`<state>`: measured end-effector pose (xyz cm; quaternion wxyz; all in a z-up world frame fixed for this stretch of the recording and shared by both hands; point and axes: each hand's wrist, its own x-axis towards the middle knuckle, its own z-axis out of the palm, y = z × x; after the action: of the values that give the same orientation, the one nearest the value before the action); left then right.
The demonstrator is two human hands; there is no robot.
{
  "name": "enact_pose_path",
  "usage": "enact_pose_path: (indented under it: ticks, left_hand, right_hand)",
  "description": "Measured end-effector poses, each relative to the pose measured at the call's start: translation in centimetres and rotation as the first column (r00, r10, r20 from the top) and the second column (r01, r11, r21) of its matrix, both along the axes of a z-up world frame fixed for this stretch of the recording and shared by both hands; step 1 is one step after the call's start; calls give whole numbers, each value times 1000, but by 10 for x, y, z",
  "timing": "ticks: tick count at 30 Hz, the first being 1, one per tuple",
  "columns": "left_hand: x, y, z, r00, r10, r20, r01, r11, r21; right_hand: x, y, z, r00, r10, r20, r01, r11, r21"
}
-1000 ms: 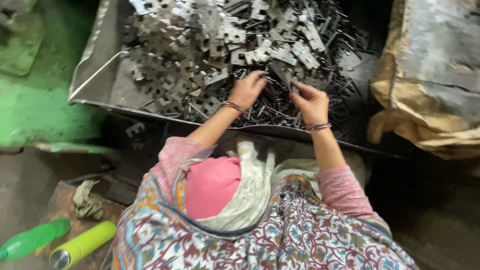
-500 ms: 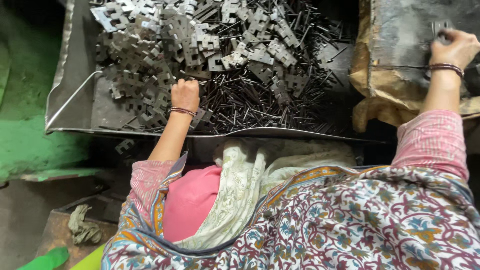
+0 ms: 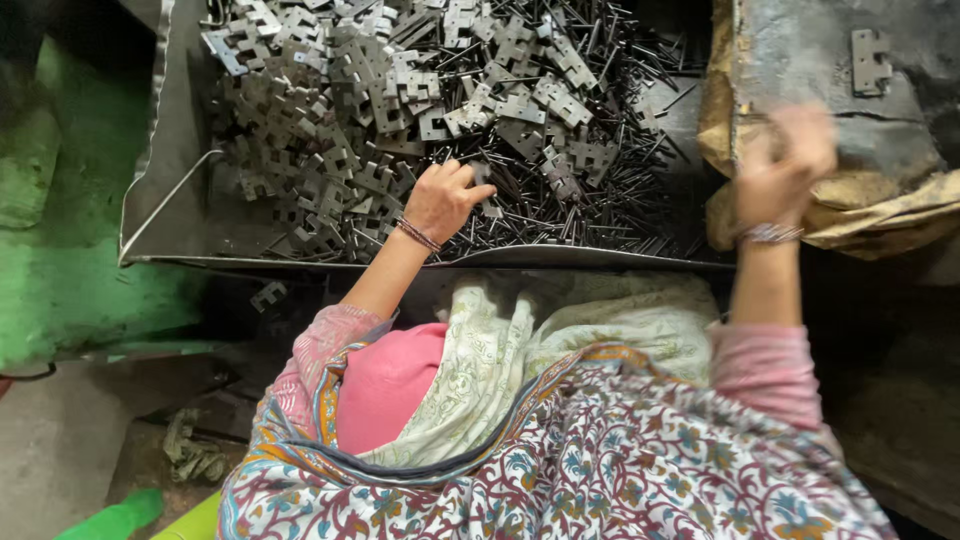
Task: The person sits and repeatedly picks up small metal plates and pins from a bin, inserts the pins into the plates, and places the assembled units into a sack. The process is continuous and repetitive throughout the clip.
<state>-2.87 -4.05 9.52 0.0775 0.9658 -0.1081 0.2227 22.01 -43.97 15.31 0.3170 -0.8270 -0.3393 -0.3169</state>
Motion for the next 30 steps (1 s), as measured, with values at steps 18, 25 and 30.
enact_pose_path:
  ticks: [18, 25, 30]
  left_hand:
    - [-4, -7, -83, 902, 241, -358, -422, 317, -849]
    - [5, -5, -92, 921, 350, -173, -330, 464, -822]
    - [11, -11, -102, 858, 373, -353, -491, 391, -779]
  right_hand:
    - [-222, 63, -31, 826, 235, -511, -222, 971, 87]
    - [-217, 78, -33, 774, 277, -569, -259, 959, 114]
    - [-185, 96, -32, 795, 281, -537, -334, 942, -1]
